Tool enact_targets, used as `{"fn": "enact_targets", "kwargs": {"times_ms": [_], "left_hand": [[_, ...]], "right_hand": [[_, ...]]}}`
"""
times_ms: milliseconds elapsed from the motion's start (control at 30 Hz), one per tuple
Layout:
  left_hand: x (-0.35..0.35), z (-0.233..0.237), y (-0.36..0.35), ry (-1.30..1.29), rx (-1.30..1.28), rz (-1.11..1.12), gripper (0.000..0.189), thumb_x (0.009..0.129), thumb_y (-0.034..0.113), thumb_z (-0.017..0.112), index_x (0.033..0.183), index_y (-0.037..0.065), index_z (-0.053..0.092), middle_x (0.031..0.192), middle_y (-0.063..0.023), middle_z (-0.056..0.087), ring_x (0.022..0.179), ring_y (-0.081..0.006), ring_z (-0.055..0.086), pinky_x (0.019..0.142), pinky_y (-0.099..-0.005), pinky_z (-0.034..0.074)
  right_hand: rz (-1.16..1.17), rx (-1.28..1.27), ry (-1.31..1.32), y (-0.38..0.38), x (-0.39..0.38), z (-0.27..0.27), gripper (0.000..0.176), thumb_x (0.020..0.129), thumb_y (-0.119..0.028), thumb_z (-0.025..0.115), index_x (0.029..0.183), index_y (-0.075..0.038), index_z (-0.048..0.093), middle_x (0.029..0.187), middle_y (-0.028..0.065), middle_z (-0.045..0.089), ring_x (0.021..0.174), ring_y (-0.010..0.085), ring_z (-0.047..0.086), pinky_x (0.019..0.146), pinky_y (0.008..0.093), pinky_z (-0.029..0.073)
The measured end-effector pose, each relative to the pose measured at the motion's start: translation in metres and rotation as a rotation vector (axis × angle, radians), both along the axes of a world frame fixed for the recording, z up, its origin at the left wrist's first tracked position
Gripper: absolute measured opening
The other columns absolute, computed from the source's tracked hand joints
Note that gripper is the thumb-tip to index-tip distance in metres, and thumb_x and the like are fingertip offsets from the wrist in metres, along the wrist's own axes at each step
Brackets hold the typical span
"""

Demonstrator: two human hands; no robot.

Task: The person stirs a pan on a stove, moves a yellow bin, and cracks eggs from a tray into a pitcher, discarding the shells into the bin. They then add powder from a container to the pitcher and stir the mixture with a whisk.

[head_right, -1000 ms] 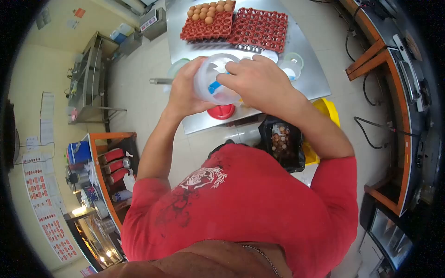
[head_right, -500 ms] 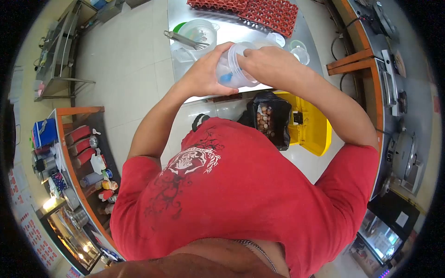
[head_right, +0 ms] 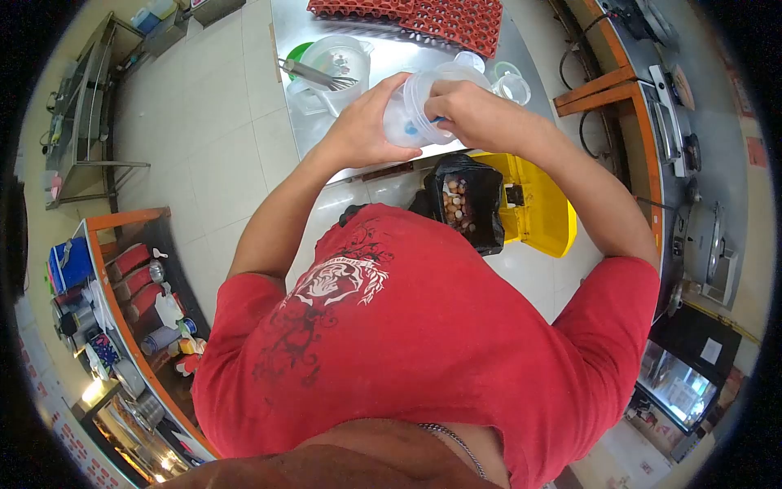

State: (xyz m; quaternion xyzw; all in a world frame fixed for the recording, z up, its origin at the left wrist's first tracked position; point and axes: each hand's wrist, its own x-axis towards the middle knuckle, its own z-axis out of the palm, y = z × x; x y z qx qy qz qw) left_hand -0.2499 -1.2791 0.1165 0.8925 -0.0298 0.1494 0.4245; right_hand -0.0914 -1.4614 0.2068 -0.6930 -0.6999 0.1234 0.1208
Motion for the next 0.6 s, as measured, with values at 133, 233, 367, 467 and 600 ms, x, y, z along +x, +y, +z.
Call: {"fn": "enact_targets", "kwargs": {"times_ms": [133,233,367,467,600], "left_hand": [[0.005,-0.003,-0.004,-0.011,0.022,0.002,0.110,0.066,0.038,0.093,0.155,0.004,0.039,0.146,-0.0232,0.057,0.131,-0.0408,0.059,0.109,-0.0464,0.050],[0.010,-0.002,-0.008,0.036,-0.018,-0.008,0.112,0.065,0.038,0.093,0.156,0.004,0.037,0.147,-0.0247,0.056,0.132,-0.0413,0.058,0.111,-0.0459,0.049],[0.016,-0.005,-0.013,0.084,-0.060,0.001,0.114,0.065,0.040,0.093,0.158,0.004,0.036,0.148,-0.0262,0.055,0.134,-0.0419,0.057,0.112,-0.0452,0.048],[0.020,-0.008,-0.017,0.114,-0.081,0.012,0.114,0.066,0.041,0.092,0.158,0.004,0.036,0.149,-0.0263,0.054,0.135,-0.0417,0.057,0.112,-0.0448,0.048],[0.028,-0.005,-0.025,0.074,-0.010,0.050,0.112,0.066,0.041,0.091,0.157,0.005,0.037,0.146,-0.0248,0.057,0.132,-0.0418,0.058,0.110,-0.0467,0.049]], "right_hand": [[-0.144,-0.186,-0.090,0.003,-0.005,0.017,0.018,0.087,0.002,0.072,0.104,0.001,0.072,0.106,0.0241,0.072,0.099,0.0432,0.072,0.086,0.0489,0.057],[-0.136,-0.161,-0.072,0.004,0.008,0.011,0.017,0.088,-0.001,0.073,0.105,0.000,0.072,0.105,0.0230,0.074,0.099,0.0407,0.073,0.085,0.0479,0.058],[0.006,-0.105,0.021,-0.003,0.032,-0.005,0.014,0.090,-0.007,0.072,0.102,0.000,0.072,0.103,0.0183,0.076,0.095,0.0373,0.075,0.082,0.0472,0.060],[0.029,-0.026,-0.319,-0.005,0.033,-0.006,0.015,0.091,-0.007,0.070,0.104,0.001,0.072,0.103,0.0170,0.077,0.092,0.0370,0.075,0.082,0.0461,0.060],[0.144,-0.203,-0.326,-0.003,0.045,-0.008,0.014,0.091,-0.010,0.070,0.098,0.002,0.074,0.095,0.0192,0.076,0.089,0.0367,0.075,0.081,0.0462,0.059]]}}
